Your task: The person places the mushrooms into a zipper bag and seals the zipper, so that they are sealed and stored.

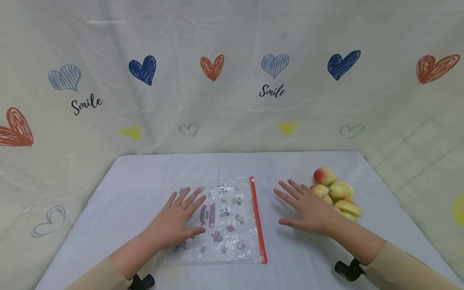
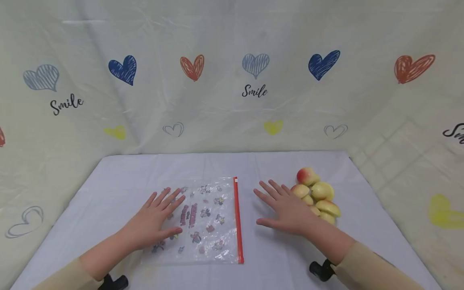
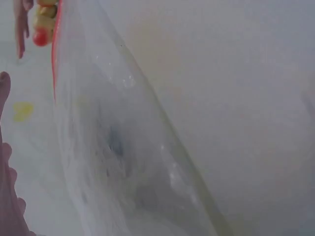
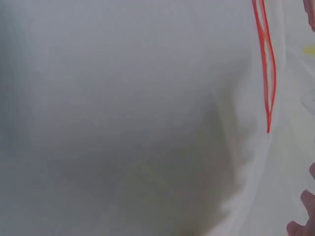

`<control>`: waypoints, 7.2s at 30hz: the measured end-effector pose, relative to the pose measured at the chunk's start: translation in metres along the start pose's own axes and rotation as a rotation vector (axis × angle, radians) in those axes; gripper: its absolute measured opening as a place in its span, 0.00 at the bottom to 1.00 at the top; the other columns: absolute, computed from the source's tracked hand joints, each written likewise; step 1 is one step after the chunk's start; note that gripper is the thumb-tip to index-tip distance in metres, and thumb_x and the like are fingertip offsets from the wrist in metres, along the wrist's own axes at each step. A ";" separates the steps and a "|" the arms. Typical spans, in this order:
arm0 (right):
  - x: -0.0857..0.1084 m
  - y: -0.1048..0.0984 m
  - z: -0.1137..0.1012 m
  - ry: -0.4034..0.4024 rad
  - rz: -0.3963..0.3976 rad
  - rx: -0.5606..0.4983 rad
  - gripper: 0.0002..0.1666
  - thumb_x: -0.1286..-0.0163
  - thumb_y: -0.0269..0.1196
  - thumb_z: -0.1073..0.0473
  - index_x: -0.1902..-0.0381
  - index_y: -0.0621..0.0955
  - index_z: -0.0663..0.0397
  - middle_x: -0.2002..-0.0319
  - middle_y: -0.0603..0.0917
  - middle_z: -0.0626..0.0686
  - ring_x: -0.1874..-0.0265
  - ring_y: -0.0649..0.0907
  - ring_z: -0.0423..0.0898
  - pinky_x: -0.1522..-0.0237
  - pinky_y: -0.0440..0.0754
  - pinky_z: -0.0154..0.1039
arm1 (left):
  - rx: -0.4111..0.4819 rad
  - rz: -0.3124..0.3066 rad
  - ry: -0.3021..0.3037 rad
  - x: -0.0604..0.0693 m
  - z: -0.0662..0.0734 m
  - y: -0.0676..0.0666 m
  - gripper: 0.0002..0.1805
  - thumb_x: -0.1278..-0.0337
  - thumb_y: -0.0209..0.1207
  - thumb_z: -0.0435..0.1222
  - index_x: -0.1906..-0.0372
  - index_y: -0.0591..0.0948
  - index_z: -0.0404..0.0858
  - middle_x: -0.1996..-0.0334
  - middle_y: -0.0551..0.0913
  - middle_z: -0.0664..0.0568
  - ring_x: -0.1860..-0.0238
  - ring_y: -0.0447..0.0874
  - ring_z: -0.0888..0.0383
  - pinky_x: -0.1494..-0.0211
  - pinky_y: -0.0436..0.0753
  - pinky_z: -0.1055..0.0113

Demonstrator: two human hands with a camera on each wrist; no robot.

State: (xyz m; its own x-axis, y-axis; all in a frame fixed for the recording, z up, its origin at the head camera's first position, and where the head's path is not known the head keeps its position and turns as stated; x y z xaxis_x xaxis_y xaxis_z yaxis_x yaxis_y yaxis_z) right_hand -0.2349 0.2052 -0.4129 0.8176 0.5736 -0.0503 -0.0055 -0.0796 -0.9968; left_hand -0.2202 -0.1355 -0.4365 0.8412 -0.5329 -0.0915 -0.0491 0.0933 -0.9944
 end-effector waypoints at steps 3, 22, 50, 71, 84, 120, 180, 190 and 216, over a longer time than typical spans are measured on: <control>-0.006 0.007 -0.007 -0.019 -0.028 -0.007 0.53 0.39 0.56 0.22 0.22 0.60 0.38 0.22 0.55 0.52 0.24 0.54 0.60 0.30 0.57 0.63 | 0.007 -0.021 0.012 -0.005 0.002 0.006 0.51 0.42 0.47 0.72 0.20 0.48 0.56 0.20 0.44 0.55 0.21 0.34 0.50 0.24 0.42 0.43; -0.033 0.062 -0.018 -0.006 -0.252 0.010 0.55 0.44 0.47 0.14 0.22 0.57 0.27 0.21 0.53 0.45 0.23 0.51 0.53 0.28 0.55 0.58 | 0.121 -0.307 -0.032 -0.020 0.013 0.040 0.51 0.45 0.45 0.75 0.21 0.54 0.53 0.20 0.47 0.51 0.21 0.39 0.43 0.26 0.42 0.36; -0.041 0.070 -0.023 0.019 -0.291 0.011 0.59 0.46 0.50 0.13 0.22 0.58 0.32 0.20 0.49 0.48 0.22 0.48 0.54 0.28 0.53 0.61 | 0.142 -0.262 -0.023 -0.034 0.041 0.047 0.51 0.45 0.45 0.75 0.20 0.51 0.58 0.20 0.42 0.52 0.21 0.34 0.43 0.29 0.41 0.31; -0.044 0.069 -0.023 0.032 -0.304 -0.018 0.59 0.49 0.57 0.16 0.23 0.60 0.31 0.21 0.53 0.48 0.23 0.51 0.55 0.29 0.55 0.63 | 0.125 -0.279 0.009 -0.051 0.086 0.052 0.49 0.50 0.42 0.79 0.22 0.53 0.66 0.20 0.42 0.54 0.21 0.36 0.41 0.32 0.42 0.26; -0.044 0.067 -0.026 0.022 -0.283 -0.027 0.59 0.48 0.51 0.13 0.23 0.60 0.31 0.22 0.55 0.51 0.24 0.53 0.58 0.30 0.56 0.65 | 0.113 -0.252 -0.082 -0.045 0.074 0.053 0.48 0.49 0.45 0.77 0.23 0.55 0.66 0.20 0.38 0.47 0.22 0.34 0.38 0.32 0.38 0.26; -0.047 0.063 -0.026 0.024 -0.294 -0.063 0.59 0.48 0.53 0.13 0.24 0.63 0.33 0.22 0.57 0.52 0.24 0.53 0.58 0.30 0.56 0.65 | 0.176 -0.180 -0.130 -0.040 0.068 0.044 0.52 0.39 0.51 0.67 0.19 0.45 0.46 0.20 0.45 0.54 0.21 0.41 0.45 0.27 0.47 0.36; -0.006 -0.042 0.074 0.257 -0.070 -0.333 0.38 0.40 0.71 0.39 0.34 0.77 0.44 0.38 0.76 0.56 0.41 0.75 0.56 0.46 0.77 0.55 | 0.250 -0.091 -0.140 -0.031 0.056 0.025 0.51 0.39 0.55 0.65 0.20 0.50 0.45 0.21 0.51 0.53 0.22 0.46 0.47 0.27 0.53 0.37; 0.017 -0.043 0.098 0.272 -0.126 -0.245 0.34 0.40 0.72 0.43 0.38 0.80 0.47 0.37 0.76 0.59 0.39 0.70 0.62 0.44 0.73 0.63 | 0.256 -0.094 -0.141 -0.032 0.057 0.025 0.51 0.39 0.57 0.63 0.20 0.50 0.45 0.21 0.52 0.52 0.22 0.47 0.46 0.27 0.52 0.37; 0.003 -0.026 0.096 0.200 -0.233 -0.045 0.26 0.43 0.73 0.55 0.45 0.85 0.48 0.53 0.86 0.51 0.58 0.77 0.52 0.59 0.78 0.50 | 0.244 -0.116 -0.140 -0.029 0.058 0.027 0.52 0.39 0.55 0.65 0.19 0.47 0.48 0.20 0.48 0.55 0.21 0.44 0.47 0.27 0.51 0.37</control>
State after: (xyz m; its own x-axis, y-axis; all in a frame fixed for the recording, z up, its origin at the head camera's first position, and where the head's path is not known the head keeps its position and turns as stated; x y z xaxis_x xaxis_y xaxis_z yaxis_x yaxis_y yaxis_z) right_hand -0.2876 0.2878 -0.3934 0.8911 0.4090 0.1966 0.2169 -0.0035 -0.9762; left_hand -0.2146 -0.0690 -0.4577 0.9006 -0.4321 0.0466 0.1680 0.2474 -0.9542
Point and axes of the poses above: each hand's wrist, its own x-axis away from the middle knuckle, its own y-axis out of the palm, z = x × y, the point moved 8 cm from there along -x, towards the middle knuckle
